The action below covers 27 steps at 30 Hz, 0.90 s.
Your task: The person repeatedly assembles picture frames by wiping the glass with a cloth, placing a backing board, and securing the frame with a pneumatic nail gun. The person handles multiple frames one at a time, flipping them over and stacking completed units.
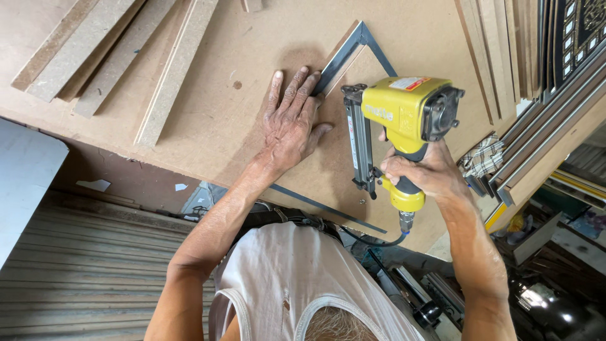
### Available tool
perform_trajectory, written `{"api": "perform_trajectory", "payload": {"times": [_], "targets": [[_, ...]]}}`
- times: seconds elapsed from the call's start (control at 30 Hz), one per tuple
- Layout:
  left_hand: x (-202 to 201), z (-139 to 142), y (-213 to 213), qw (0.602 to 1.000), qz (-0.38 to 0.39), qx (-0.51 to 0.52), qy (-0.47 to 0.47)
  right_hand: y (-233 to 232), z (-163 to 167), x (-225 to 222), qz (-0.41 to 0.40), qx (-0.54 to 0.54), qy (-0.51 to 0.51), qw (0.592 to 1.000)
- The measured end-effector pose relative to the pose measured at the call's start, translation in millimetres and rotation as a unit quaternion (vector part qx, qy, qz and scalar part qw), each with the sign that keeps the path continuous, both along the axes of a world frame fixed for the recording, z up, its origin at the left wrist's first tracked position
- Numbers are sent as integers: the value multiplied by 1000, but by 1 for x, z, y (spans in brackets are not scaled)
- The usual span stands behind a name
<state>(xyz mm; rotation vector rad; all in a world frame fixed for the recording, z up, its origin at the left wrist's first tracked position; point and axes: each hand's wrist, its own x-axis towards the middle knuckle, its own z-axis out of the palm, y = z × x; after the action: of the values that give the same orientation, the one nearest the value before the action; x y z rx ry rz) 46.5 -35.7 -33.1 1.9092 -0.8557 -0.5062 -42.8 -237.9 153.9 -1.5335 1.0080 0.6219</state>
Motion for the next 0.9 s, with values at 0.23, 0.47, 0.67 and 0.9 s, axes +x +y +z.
{"api": "perform_trajectory", "payload": {"times": [0.23, 0.47, 0.67, 0.9], "targets": [[-34, 5, 61, 999, 41, 3, 21, 47, -1, -36, 39, 18, -5, 999], [-62, 9, 100, 996, 79, 10, 44, 80, -15, -54, 60, 39, -33, 997], [-62, 2, 98, 995, 90, -6, 34, 83, -9, -45, 111, 0, -1, 994], [-62, -1, 96, 996, 90, -4, 8, 88, -10, -63, 109, -1, -30, 994]]}}
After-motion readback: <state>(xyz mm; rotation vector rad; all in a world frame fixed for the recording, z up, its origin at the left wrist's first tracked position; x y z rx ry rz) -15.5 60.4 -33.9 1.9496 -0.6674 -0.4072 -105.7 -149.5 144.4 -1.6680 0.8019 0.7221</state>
